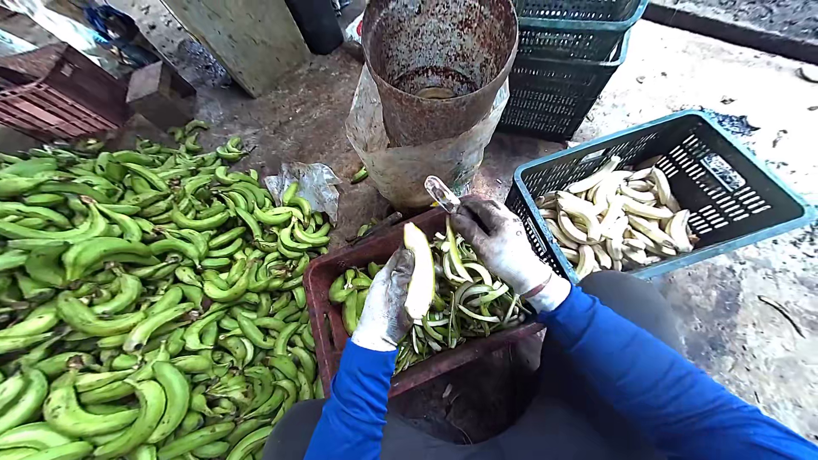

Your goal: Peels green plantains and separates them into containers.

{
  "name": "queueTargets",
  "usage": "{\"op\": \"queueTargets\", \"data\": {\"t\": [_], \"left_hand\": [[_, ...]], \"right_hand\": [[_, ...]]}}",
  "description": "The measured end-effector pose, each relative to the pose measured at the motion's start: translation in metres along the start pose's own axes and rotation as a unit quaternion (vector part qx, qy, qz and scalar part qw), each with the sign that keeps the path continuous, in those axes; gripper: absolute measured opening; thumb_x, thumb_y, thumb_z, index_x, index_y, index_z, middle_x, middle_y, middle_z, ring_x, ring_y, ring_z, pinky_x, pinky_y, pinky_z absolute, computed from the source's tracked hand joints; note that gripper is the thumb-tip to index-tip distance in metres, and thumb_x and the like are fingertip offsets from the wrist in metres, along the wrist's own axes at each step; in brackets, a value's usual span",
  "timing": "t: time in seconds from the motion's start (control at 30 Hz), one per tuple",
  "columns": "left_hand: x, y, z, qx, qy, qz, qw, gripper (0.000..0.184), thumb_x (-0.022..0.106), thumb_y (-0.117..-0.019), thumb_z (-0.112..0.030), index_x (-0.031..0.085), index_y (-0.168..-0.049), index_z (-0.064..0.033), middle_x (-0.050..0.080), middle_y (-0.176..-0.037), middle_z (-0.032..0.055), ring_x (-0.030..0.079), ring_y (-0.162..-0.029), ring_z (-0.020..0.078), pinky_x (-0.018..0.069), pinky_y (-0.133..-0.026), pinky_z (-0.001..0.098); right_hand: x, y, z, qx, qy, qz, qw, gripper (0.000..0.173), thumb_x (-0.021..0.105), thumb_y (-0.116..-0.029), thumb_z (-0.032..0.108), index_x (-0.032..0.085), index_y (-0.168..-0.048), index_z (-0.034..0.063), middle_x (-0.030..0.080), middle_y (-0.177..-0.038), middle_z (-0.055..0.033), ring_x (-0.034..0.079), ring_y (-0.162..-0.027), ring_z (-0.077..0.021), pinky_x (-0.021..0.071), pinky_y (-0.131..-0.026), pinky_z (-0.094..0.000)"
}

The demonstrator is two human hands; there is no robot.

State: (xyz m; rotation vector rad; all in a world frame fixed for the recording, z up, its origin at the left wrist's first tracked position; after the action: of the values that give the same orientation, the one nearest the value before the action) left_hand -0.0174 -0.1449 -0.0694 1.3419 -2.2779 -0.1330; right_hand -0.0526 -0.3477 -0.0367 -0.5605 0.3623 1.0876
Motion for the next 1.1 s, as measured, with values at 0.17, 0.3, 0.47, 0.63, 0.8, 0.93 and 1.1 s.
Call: {"op": "queueTargets", "data": {"t": [0.17,0.3,0.47,0.63,0.8,0.93,1.1], "left_hand": [[-0.03,-0.007,-0.012,0.105,0.013,-0.194,0.975,0.038,0.044,-0.1097,-0.036,0.058,-0.133,-0.0103,0.069,-0.107,0.0124,0.069,-0.092,0.0231,0.0599,-0.079,0.0429],[-0.033,-0.005,-0.013,0.117,0.064,-0.191,0.973,0.038,0.042,-0.1101,-0.035,0.052,-0.137,-0.0111,0.067,-0.111,0.015,0.069,-0.092,0.0266,0.0596,-0.078,0.0464],[-0.01,0.002,-0.014,-0.003,-0.008,0.045,0.999,0.036,0.04,-0.1097,-0.027,0.055,-0.14,-0.0129,0.068,-0.102,0.017,0.068,-0.076,0.0234,0.06,-0.063,0.0363],[0.009,0.001,-0.002,-0.026,0.057,0.113,0.992,0.055,0.068,-0.0974,-0.039,0.052,-0.142,-0.0107,0.068,-0.108,0.0199,0.07,-0.084,0.0251,0.0619,-0.069,0.0366],[-0.02,-0.006,-0.007,0.064,0.205,-0.112,0.97,0.023,0.052,-0.1065,-0.025,0.06,-0.12,-0.0085,0.07,-0.097,0.0118,0.07,-0.081,0.0203,0.0614,-0.069,0.0379],[-0.034,-0.009,-0.011,0.085,0.248,-0.147,0.954,0.034,0.037,-0.111,-0.035,0.056,-0.12,-0.0086,0.068,-0.101,0.0118,0.069,-0.091,0.0228,0.06,-0.078,0.0413],[-0.031,-0.008,-0.01,0.08,0.2,-0.147,0.965,0.028,0.049,-0.1081,-0.029,0.057,-0.125,-0.008,0.067,-0.104,0.0132,0.068,-0.094,0.0236,0.0593,-0.082,0.0418]], "right_hand": [[0.026,0.041,0.018,0.006,-0.054,0.073,0.996,0.045,0.069,-0.0961,0.045,0.063,-0.131,0.018,0.07,-0.102,-0.0004,0.068,-0.084,-0.0122,0.0617,-0.076,-0.0407],[0.055,0.073,0.027,-0.064,-0.032,0.143,0.987,0.042,0.064,-0.0979,0.052,0.07,-0.12,0.0164,0.07,-0.111,-0.0001,0.065,-0.106,-0.0109,0.0549,-0.096,-0.0369],[0.032,0.029,0.018,-0.082,-0.018,0.085,0.993,0.036,0.064,-0.0999,0.045,0.072,-0.121,0.017,0.069,-0.11,-0.0009,0.067,-0.098,-0.0124,0.0592,-0.087,-0.0395],[0.008,0.002,-0.004,0.006,-0.011,0.045,0.999,0.04,0.059,-0.1016,0.05,0.069,-0.125,0.0203,0.07,-0.115,-0.0021,0.068,-0.101,-0.0142,0.0579,-0.088,-0.0446],[0.019,0.034,0.007,0.006,-0.034,0.051,0.998,0.047,0.072,-0.0929,0.05,0.066,-0.128,0.0185,0.068,-0.112,-0.0014,0.067,-0.097,-0.0129,0.0595,-0.085,-0.042],[0.041,0.052,0.015,-0.062,-0.006,0.087,0.994,0.044,0.068,-0.0954,0.051,0.07,-0.122,0.0154,0.07,-0.112,-0.0023,0.066,-0.105,-0.014,0.0562,-0.094,-0.0413],[0.038,0.044,0.023,-0.138,0.015,0.08,0.987,0.041,0.068,-0.0966,0.048,0.072,-0.12,0.0151,0.069,-0.111,-0.0025,0.064,-0.107,-0.0152,0.0549,-0.095,-0.0401]]}}
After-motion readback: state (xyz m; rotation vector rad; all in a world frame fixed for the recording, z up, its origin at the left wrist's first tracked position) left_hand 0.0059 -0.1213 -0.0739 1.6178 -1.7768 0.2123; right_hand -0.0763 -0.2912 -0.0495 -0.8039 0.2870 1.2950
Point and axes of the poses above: each hand's wrist, its own y-axis away from the middle knuckle, its own x-axis out of the palm, z = x × y, the point moved 8 cm from there along -y, towards the middle knuckle
